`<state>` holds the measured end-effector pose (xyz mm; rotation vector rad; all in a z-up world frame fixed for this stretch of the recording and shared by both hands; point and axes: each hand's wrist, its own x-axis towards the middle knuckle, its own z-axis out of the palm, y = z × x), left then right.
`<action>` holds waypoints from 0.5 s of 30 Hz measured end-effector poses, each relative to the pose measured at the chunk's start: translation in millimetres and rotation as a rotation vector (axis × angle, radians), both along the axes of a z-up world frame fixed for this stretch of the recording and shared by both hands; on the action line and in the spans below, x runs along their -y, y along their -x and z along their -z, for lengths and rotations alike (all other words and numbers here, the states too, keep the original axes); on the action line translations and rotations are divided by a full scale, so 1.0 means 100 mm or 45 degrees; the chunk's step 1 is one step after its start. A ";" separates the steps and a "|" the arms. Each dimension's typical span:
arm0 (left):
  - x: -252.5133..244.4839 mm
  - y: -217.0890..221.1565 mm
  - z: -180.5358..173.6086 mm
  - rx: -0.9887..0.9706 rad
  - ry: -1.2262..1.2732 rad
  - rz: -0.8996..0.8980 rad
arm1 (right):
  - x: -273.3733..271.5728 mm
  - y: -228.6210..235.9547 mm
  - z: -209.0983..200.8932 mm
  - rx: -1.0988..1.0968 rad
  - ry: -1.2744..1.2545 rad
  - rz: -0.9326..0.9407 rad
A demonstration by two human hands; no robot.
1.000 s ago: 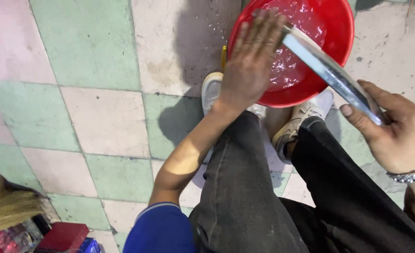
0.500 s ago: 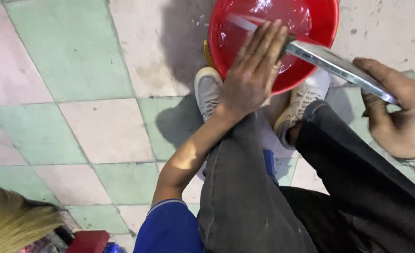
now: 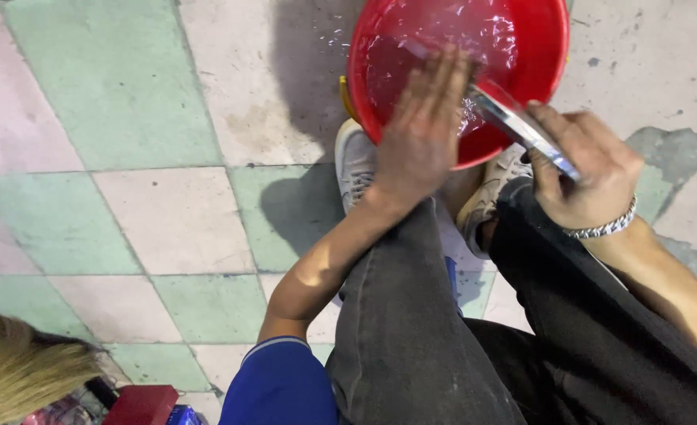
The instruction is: Washing a motorcycle fairing in a bucket of water by hand
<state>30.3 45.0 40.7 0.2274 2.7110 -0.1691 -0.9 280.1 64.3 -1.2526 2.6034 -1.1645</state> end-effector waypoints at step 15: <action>0.04 -0.14 -0.04 -0.225 -0.759 -0.157 | 0.36 0.04 -0.27 0.058 -0.119 0.178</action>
